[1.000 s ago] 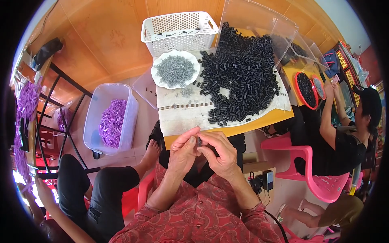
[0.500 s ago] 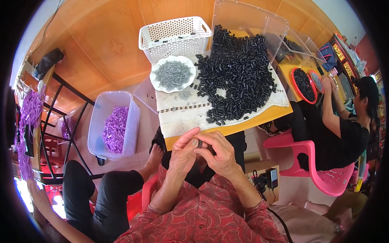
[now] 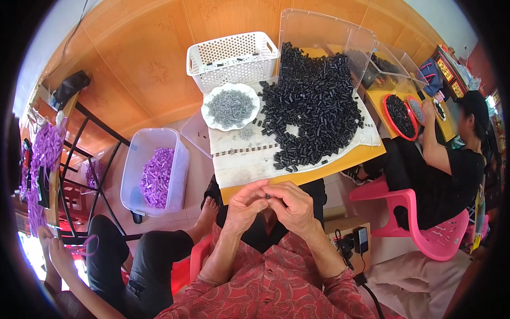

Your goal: Assembling small grey components onto black plastic housings manually.

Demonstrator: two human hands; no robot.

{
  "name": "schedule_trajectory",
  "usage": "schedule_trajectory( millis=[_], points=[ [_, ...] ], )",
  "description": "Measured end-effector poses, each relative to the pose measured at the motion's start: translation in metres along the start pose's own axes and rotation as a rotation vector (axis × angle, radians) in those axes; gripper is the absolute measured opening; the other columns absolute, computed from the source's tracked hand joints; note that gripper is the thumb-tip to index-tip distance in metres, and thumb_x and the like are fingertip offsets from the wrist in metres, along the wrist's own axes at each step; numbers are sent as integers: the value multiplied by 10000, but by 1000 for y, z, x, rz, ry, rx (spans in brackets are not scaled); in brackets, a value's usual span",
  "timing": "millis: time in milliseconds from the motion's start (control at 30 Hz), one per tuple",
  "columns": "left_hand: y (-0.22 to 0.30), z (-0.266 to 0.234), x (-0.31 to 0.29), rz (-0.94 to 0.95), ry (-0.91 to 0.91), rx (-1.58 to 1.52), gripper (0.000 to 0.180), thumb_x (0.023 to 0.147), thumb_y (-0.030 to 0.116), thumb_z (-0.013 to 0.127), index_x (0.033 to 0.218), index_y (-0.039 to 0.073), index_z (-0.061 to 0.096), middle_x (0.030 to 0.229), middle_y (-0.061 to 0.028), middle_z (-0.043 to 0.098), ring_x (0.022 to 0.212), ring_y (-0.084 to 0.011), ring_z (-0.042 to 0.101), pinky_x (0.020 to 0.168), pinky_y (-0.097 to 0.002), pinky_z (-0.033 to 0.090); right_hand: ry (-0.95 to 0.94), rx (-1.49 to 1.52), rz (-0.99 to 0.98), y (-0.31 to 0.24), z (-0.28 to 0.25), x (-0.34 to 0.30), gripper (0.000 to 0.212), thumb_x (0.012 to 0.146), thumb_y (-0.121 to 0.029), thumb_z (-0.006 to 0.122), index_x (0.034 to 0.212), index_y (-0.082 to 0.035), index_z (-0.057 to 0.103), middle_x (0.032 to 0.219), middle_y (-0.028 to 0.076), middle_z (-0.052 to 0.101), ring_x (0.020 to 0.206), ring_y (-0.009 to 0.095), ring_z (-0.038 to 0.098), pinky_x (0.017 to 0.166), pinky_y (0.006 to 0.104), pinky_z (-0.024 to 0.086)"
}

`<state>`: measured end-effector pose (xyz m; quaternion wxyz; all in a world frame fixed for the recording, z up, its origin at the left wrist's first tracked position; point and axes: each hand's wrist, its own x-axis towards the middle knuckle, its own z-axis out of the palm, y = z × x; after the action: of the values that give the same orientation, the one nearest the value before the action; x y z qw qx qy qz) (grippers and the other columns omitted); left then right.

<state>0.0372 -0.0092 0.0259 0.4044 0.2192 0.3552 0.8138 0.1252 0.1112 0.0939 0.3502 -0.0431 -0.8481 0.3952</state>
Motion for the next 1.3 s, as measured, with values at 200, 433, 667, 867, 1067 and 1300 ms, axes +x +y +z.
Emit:
schedule_trajectory(
  millis=[200, 433, 667, 867, 1067, 1300],
  points=[
    [2, 5, 3, -66, 42, -27, 437, 911, 27, 608, 1338, 48, 518, 1011, 3, 601, 915, -72, 566, 830, -220, 471, 20, -29, 99, 2, 2, -6, 332, 689, 75, 720, 1005, -3, 652, 896, 121, 672, 732, 218, 641, 625, 290, 514],
    [5, 9, 10, -13, 73, -247, 396, 960, 28, 512, 1355, 18, 480, 1066, -75, 650, 953, -158, 630, 818, -277, 492, 61, 72, 121, -1, 10, -1, 461, 700, 70, 733, 1142, -10, 627, 920, 110, 672, 742, 173, 634, 631, 270, 513],
    [0, 4, 16, -18, 68, -265, 367, 956, 42, 526, 1321, 7, 506, 1087, -107, 653, 1005, -203, 638, 819, -305, 513, 58, 99, 124, 7, 10, -2, 487, 690, 75, 739, 1155, -9, 625, 973, 110, 686, 782, 168, 645, 668, 258, 525],
    [5, 10, 23, -83, 131, -301, 369, 955, 44, 529, 1321, 4, 503, 1151, -103, 627, 1005, -197, 635, 811, -320, 521, 55, 169, 166, 16, 8, 2, 479, 700, 72, 734, 1159, -15, 629, 1022, 120, 689, 819, 179, 650, 708, 261, 527],
    [4, 3, 30, -29, 119, -194, 380, 936, 19, 550, 1313, 1, 509, 1086, -107, 644, 959, -189, 637, 792, -313, 532, 23, 135, 205, 14, 11, 6, 482, 742, 78, 700, 1204, -10, 595, 1091, 117, 674, 893, 208, 653, 790, 285, 524],
    [36, -13, 75, -124, 423, -140, 278, 925, 7, 549, 1199, -28, 572, 943, -109, 649, 824, -203, 645, 727, -323, 550, 73, 148, 352, 24, 17, -4, 312, 815, 30, 663, 1122, -9, 621, 1003, 118, 679, 855, 189, 668, 743, 288, 521]
  ],
)
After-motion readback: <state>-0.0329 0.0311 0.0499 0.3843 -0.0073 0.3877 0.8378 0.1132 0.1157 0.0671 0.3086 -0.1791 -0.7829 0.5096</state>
